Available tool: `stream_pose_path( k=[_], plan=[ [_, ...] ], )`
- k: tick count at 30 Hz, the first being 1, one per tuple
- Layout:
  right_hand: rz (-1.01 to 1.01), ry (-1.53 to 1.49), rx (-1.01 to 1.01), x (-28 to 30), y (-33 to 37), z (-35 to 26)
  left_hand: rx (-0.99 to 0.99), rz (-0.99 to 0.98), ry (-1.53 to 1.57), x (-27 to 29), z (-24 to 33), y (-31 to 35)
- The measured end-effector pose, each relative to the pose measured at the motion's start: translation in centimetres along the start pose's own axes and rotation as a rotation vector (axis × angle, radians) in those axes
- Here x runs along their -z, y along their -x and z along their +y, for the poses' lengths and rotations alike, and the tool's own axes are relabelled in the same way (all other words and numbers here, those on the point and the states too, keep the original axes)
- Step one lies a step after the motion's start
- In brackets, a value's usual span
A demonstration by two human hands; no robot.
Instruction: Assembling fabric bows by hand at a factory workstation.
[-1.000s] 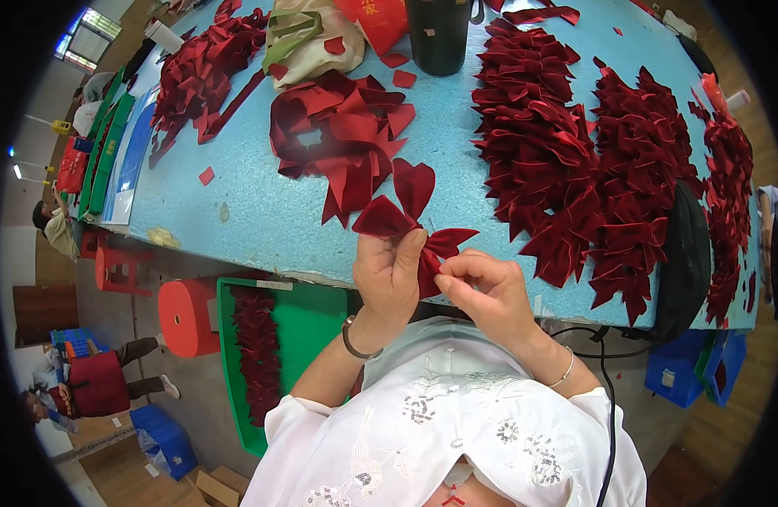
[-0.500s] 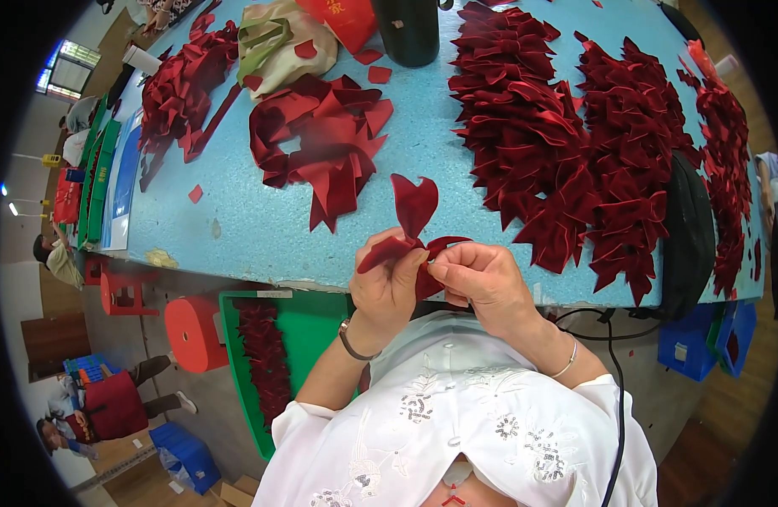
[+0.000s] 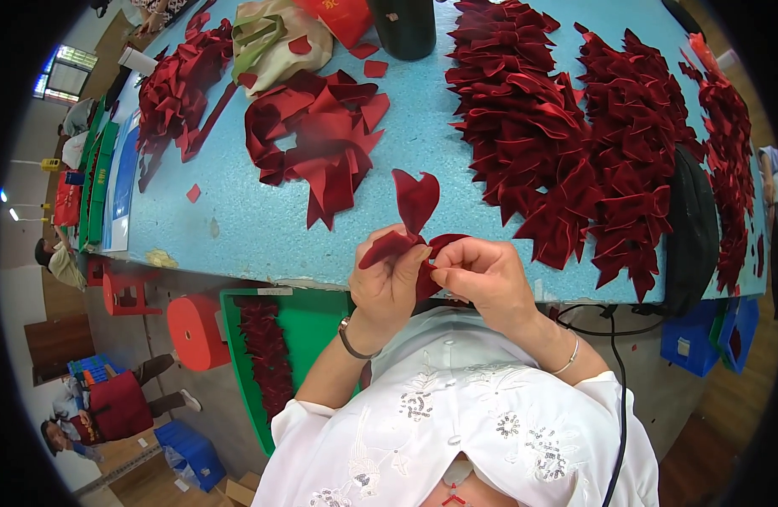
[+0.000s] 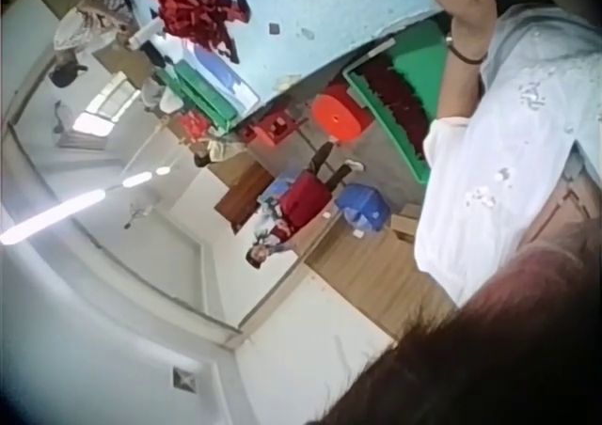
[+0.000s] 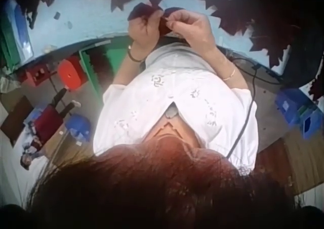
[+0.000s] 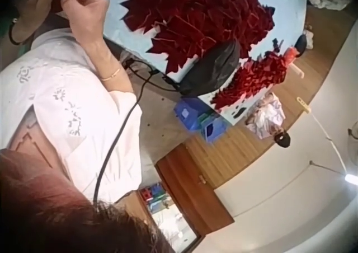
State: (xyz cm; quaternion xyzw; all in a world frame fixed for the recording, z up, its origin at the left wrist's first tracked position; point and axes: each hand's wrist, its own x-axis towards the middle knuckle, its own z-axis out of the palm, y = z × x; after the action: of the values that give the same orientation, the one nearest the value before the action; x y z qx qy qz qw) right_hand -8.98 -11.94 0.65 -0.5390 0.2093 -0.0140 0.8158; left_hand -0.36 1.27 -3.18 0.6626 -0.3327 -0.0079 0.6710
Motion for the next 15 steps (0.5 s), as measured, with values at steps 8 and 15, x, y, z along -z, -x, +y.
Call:
stream_pose_path(
  k=[8, 15],
  plan=[
    [0.244, 0.531, 0.592, -0.2, -0.2, 1.0, 0.133, 0.106, 0.202, -0.7, 0.8, -0.8],
    [0.175, 0.436, 0.53, -0.8, 0.1, 0.7, 0.374, 0.09, 0.344, -0.4, 2.3, -2.3]
  ],
)
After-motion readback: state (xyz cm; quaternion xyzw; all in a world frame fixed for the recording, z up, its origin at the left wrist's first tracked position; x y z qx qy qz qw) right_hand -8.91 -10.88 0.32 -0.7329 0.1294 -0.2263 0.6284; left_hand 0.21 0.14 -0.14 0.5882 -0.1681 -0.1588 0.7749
